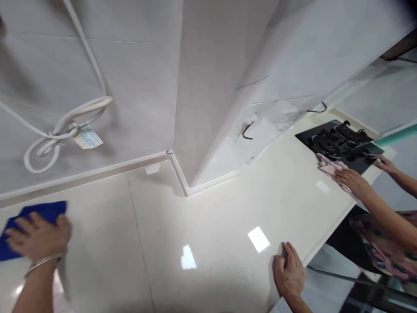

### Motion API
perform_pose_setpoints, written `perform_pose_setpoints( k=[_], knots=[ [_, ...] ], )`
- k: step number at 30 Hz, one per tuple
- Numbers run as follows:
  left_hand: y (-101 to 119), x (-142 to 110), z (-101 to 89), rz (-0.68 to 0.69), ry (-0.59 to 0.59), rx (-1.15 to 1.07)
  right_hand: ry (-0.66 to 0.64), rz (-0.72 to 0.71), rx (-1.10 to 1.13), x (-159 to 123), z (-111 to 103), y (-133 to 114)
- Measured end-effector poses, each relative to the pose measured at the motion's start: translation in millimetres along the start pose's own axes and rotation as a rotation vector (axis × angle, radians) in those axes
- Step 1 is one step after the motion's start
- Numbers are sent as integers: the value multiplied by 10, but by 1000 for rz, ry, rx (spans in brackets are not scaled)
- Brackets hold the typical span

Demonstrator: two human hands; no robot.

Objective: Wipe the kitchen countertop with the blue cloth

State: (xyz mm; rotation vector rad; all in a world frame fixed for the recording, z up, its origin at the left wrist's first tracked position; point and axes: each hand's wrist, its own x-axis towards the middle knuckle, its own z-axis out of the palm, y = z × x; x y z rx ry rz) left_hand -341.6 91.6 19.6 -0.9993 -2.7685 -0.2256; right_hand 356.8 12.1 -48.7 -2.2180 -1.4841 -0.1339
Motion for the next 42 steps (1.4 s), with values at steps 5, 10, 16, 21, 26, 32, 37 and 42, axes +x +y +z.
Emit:
perform_pose_setpoints(
  k=[5,10,16,21,26,32,37,42],
  knots=[
    [1242,-177,149,284,0,-285,15,-20,14,-2,4,-9],
    [2035,-588,177,517,-2,-302,41,-24,43,-17,25,-16],
    [2734,-758,186,716,-109,-309,60,-25,58,-12,58,-28],
    [2914,-717,206,807,-148,-335,96,-36,72,2,75,-56],
    [2692,-817,168,954,-153,-336,123,-51,101,17,94,-67],
    [2295,-1499,1,1074,-122,-355,176,-31,134,33,99,-113],
    [2133,-2345,-152,1133,-76,-454,169,-26,145,87,97,-154],
    [2202,-3406,-404,1322,-131,-456,173,2,141,113,95,-131]
  ],
)
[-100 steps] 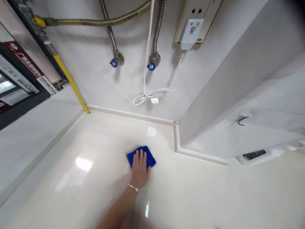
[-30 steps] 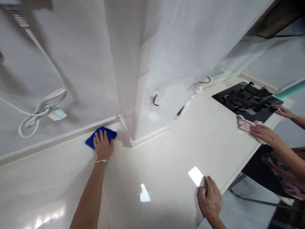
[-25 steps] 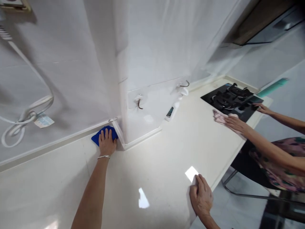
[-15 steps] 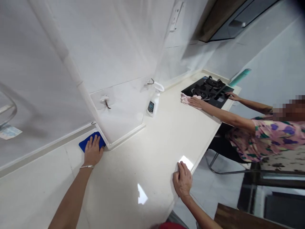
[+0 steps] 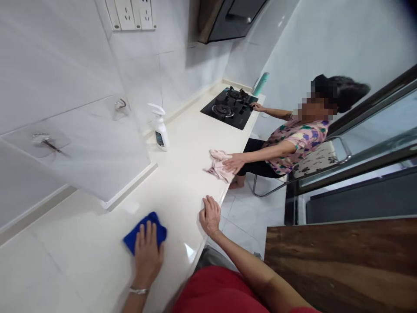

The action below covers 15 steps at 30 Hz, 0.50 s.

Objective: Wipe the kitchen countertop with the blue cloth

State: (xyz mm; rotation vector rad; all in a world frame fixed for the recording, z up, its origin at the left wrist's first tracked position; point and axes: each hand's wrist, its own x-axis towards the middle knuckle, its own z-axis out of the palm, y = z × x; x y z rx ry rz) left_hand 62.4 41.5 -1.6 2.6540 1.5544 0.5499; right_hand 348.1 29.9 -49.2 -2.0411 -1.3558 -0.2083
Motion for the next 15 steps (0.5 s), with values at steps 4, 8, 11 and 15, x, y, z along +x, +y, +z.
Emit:
perform_pose_setpoints(
  k=[4,8,11,15],
  knots=[
    [497,-119,-29,46,-59,49,-15,-11,-4,-40,-30,26],
    [432,-438,-214,53,-102,83,-15,-29,-13,-68,-36,53],
    [189,-883,-347,-34,-104,113,-14,-34,-17,-81,-46,56],
    [-331,-1489,-541,-254,-67,165,-12,-44,-15,-95,-67,56]
  ],
)
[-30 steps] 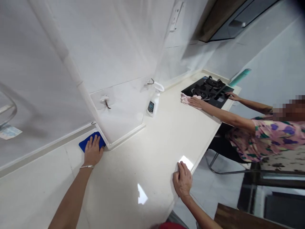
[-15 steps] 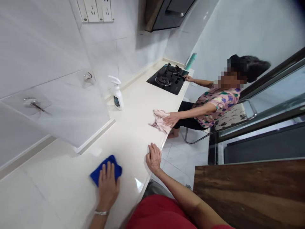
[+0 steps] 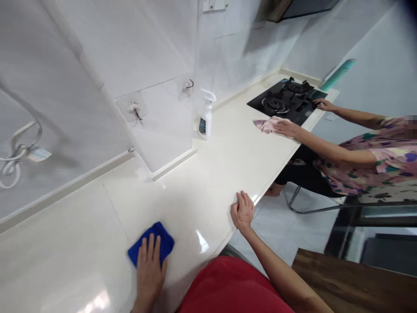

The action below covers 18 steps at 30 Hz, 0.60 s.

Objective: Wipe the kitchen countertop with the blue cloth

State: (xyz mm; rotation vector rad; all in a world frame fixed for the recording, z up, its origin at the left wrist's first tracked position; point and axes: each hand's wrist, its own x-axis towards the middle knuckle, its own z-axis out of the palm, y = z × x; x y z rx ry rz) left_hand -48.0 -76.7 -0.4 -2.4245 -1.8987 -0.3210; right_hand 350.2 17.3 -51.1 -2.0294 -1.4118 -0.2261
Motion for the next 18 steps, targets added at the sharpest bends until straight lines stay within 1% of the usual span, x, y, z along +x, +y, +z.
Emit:
perform_pose_setpoints(
  k=[2,4,6,8,11,14,16,18],
  knots=[
    [-369,-108,-81,-167,39,13,-11,0,5,-7,-11,4],
    [-707,-114,-189,-341,86,17,-31,0,13,-14,-21,7],
    [-991,-31,-290,-472,128,19,-53,2,17,-19,-30,4],
    [-1227,127,-351,-562,147,22,-61,12,11,-21,-37,-7],
    [-1525,477,-346,-655,149,13,-61,20,-6,-17,-44,-34],
    [-1761,927,-245,-692,166,-13,-74,12,-15,-4,-54,-56],
    [-1852,1254,-142,-673,190,-31,-80,8,-18,7,-62,-64],
    [-1856,1579,-27,-634,217,-49,-83,5,-21,15,-72,-67]
  ],
)
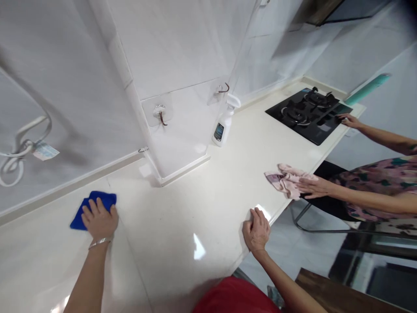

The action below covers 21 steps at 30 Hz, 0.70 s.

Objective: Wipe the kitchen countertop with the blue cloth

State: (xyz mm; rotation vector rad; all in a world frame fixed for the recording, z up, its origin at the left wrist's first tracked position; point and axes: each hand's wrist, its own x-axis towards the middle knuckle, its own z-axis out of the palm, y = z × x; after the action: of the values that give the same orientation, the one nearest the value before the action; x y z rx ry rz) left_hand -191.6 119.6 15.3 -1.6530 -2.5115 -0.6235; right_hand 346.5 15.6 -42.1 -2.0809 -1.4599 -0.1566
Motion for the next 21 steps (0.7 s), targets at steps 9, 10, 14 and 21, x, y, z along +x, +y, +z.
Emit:
perform_pose_setpoints(
  k=[9,10,14,21],
  knots=[
    [1254,-157,439,279,-115,-94,12,12,20,5,-16,-20],
    [1349,-303,434,313,-122,-97,15,11,25,6,-15,-18],
    [1570,-1061,319,408,-150,-99,21,0,42,5,-8,11],
    [1712,-2367,-86,556,-294,-77,67,-5,57,-38,19,83]
  ],
)
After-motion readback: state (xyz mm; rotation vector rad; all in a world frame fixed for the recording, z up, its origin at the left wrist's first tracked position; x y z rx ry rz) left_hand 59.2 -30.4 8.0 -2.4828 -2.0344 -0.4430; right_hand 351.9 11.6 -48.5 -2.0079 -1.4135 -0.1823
